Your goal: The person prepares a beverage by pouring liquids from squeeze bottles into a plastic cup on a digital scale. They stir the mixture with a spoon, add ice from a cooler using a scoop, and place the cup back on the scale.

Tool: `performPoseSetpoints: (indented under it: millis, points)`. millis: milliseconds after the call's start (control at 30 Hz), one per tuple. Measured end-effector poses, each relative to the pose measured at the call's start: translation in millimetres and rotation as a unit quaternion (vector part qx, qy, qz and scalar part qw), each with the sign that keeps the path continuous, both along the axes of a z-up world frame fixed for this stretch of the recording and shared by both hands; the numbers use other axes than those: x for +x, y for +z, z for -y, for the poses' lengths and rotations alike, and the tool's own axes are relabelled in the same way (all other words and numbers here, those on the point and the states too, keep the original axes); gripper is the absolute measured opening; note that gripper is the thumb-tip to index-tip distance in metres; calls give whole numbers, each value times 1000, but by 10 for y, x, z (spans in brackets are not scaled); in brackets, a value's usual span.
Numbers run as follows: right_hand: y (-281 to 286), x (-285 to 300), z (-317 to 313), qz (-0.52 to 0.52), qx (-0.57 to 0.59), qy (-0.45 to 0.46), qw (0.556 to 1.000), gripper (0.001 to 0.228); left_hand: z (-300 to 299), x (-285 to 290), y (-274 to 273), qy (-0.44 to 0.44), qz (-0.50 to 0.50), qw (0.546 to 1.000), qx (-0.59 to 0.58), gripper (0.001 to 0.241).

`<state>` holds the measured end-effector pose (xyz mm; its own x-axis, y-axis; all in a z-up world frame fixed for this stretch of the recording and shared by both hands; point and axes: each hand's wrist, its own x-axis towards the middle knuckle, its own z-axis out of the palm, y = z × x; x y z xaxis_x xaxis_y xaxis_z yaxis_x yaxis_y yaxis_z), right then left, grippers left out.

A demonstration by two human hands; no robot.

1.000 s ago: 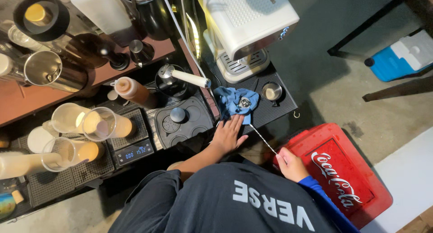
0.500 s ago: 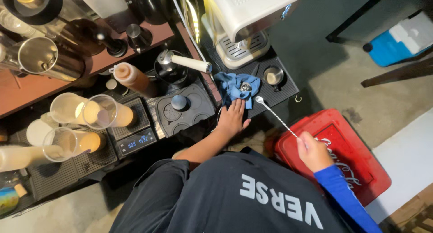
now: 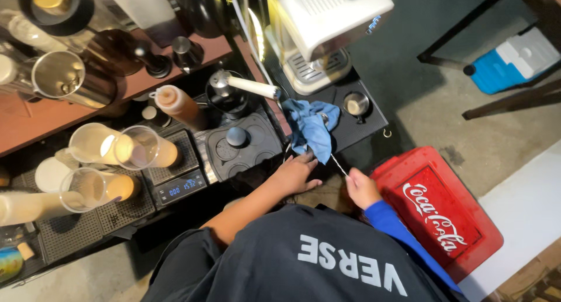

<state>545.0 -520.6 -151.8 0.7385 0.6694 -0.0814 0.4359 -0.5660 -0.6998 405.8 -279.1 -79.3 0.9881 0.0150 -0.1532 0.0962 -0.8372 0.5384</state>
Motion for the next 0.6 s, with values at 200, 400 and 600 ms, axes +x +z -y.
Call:
performPoseSetpoints:
  millis: [200, 400, 600]
  points:
    - [618, 278, 556, -36, -1, 27, 999, 17, -408, -515, 453, 21, 36, 989, -142, 64]
    - [2308, -30, 102, 56, 108, -64, 991, 14, -945, -1152, 1325, 109, 116, 956, -247, 55]
    - [3122, -821, -1804, 245, 255, 25, 935, 12, -1525, -1998, 2080, 172, 181, 935, -252, 47]
